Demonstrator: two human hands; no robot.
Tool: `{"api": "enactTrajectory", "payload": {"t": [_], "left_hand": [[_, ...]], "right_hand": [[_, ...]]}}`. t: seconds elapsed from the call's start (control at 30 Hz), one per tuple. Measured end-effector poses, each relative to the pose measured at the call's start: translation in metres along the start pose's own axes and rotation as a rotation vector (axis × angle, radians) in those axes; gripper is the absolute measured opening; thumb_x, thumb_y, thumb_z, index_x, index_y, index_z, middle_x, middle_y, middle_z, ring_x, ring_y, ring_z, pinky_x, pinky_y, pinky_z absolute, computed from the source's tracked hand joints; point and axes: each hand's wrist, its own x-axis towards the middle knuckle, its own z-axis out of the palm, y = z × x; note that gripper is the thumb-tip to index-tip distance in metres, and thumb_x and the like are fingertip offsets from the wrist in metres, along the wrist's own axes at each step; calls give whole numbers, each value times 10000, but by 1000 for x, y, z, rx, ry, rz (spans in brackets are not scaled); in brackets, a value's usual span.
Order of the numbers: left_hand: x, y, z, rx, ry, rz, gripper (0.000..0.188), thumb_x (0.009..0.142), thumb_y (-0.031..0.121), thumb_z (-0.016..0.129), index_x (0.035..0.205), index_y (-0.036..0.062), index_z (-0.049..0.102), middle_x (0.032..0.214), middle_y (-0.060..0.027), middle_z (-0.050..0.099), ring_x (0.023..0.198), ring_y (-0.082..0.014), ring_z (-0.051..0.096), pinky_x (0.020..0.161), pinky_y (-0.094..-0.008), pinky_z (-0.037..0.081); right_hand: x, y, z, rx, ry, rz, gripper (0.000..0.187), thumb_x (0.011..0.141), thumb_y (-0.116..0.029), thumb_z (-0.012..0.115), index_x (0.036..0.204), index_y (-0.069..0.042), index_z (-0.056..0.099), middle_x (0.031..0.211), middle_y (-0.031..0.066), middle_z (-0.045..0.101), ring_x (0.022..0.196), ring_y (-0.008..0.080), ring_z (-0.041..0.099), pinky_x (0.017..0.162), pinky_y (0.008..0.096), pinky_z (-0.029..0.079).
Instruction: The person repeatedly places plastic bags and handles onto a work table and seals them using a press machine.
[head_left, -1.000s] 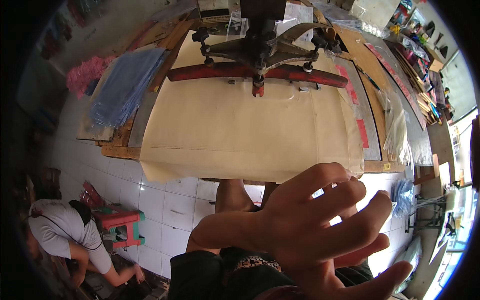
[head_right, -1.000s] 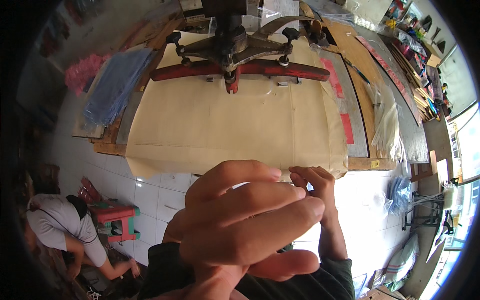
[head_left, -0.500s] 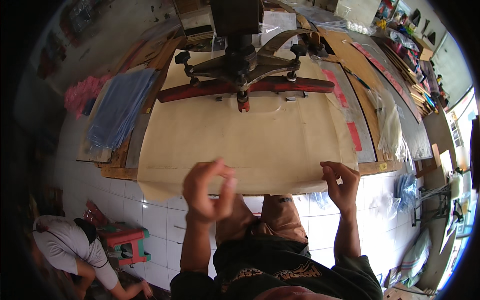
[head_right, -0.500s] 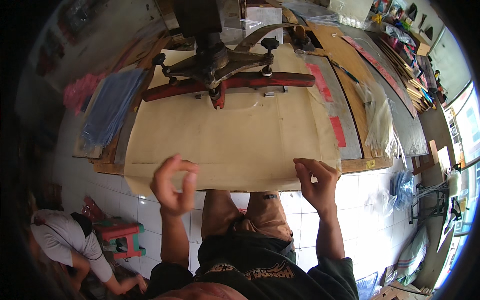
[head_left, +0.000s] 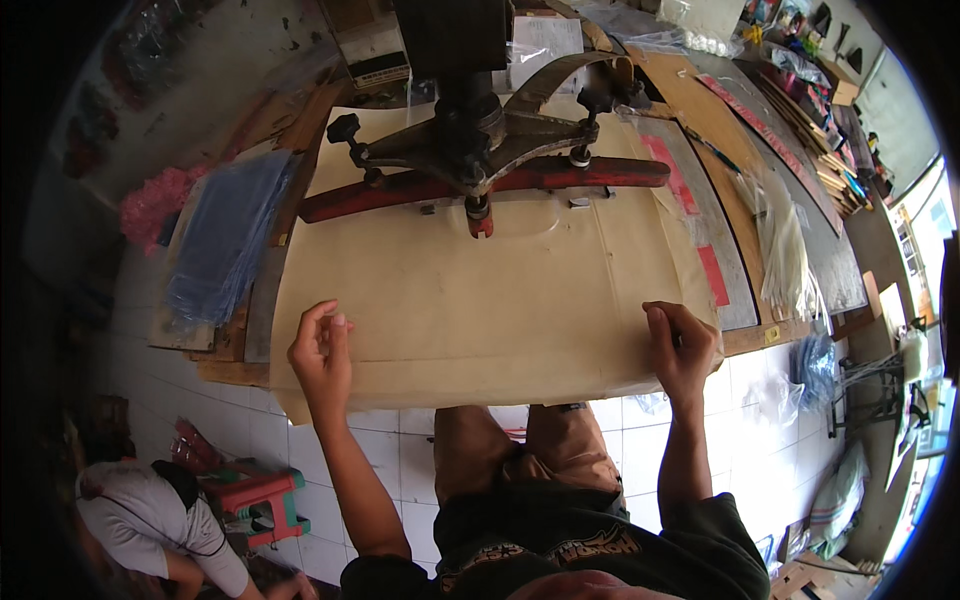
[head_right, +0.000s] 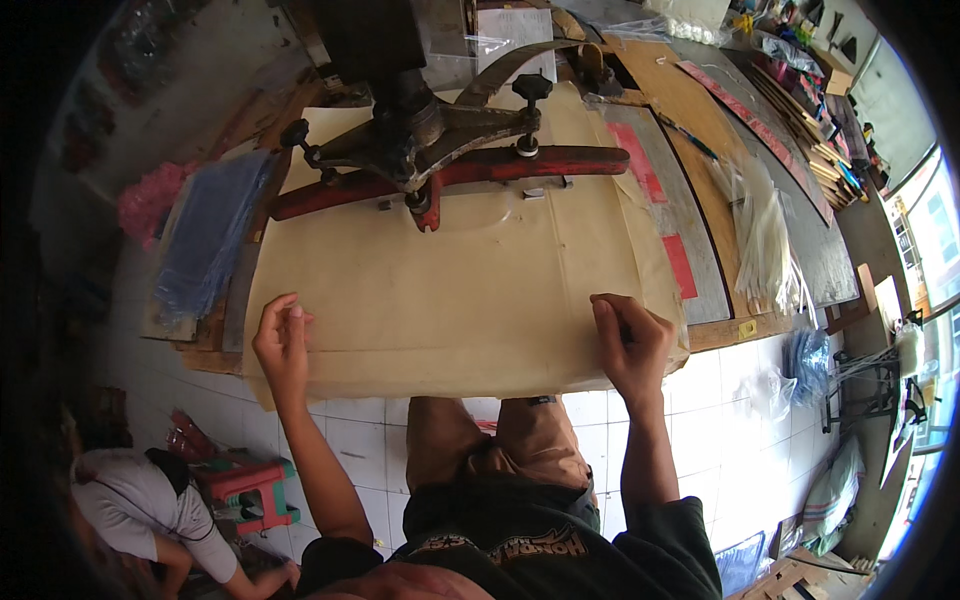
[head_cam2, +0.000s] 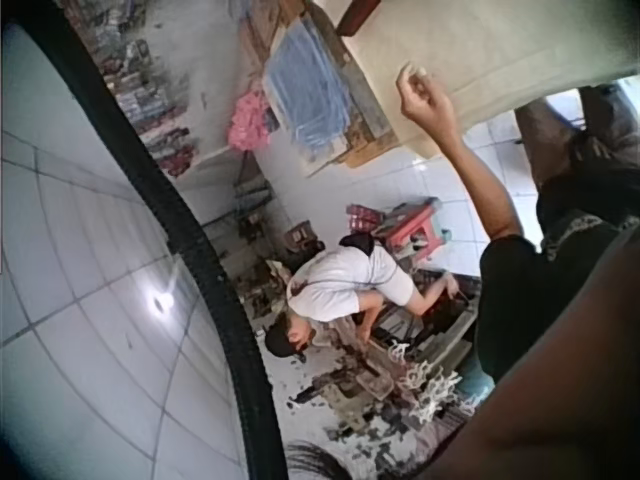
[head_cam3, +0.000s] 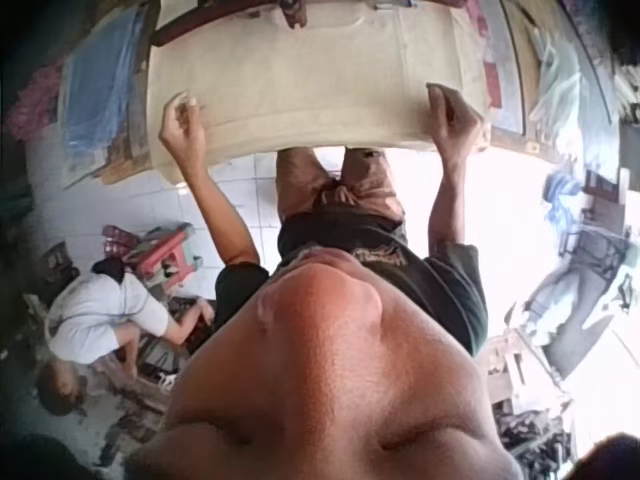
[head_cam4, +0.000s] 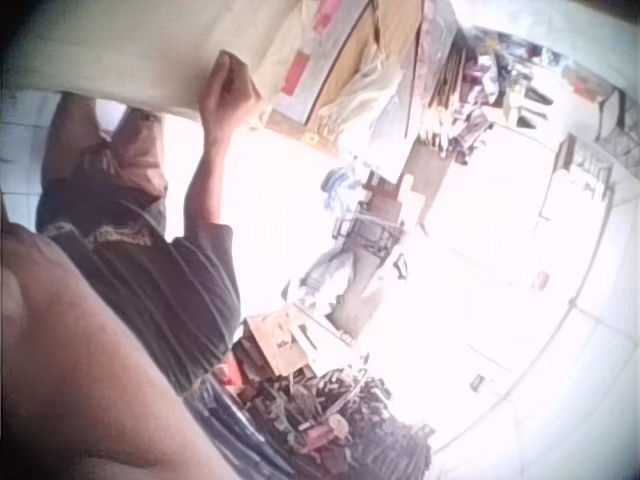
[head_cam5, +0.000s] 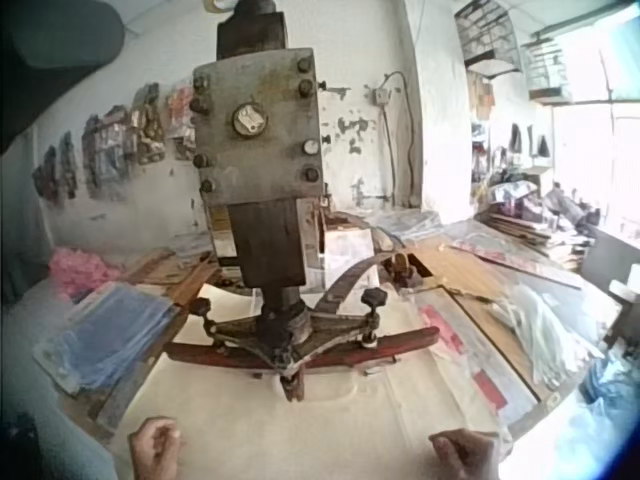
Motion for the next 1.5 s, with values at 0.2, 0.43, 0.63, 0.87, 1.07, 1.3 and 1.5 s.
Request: {"api": "enactTrajectory", "payload": {"t": [0.2,0.43,0.63,0.87,1.07,1.3,1.5], "left_hand": [[-2,0,2,16,13,45,181,988,129,638,1101,-11,659,803,-55,668,777,-116,656,699,-251,498],[-1,-2,1,18,1,55,175,985,119,639,1093,-17,661,801,-61,675,772,-116,657,705,-248,506],[-2,-3,2,16,3,53,174,990,113,631,1090,-26,661,806,-62,674,776,-120,661,722,-249,516],[-2,-4,2,5,3,52,165,992,102,626,1079,-33,661,819,-64,671,789,-121,665,733,-257,533],[-2,-1,2,-5,5,54,157,993,92,621,1076,-35,659,831,-60,669,792,-115,663,740,-255,533],[-3,-4,0,-10,-24,2,180,1009,114,613,1108,-32,654,896,-46,659,829,-112,629,768,-255,495],[-3,-2,0,16,-30,19,185,1006,120,618,1104,-33,654,897,-49,660,828,-117,633,765,-258,494]], "right_hand": [[-1,-1,3,-4,37,-15,96,911,-62,696,913,16,753,589,26,606,523,34,490,491,227,367],[-2,3,7,24,68,3,99,915,-57,687,925,16,753,602,26,615,526,35,490,493,225,365],[-3,4,6,27,47,17,100,914,-55,687,928,16,755,626,39,641,539,36,519,502,224,380],[-3,2,5,4,39,15,101,914,-56,686,928,17,754,643,51,660,545,45,539,507,226,395],[-3,0,6,-7,40,13,98,912,-57,690,927,17,753,660,58,671,557,55,560,524,225,421],[-3,0,6,-5,47,22,97,908,-49,688,928,20,753,666,57,674,563,55,564,523,225,420],[-3,-1,6,-23,47,15,101,907,-49,686,929,24,753,657,52,667,553,51,550,515,225,406]]}}
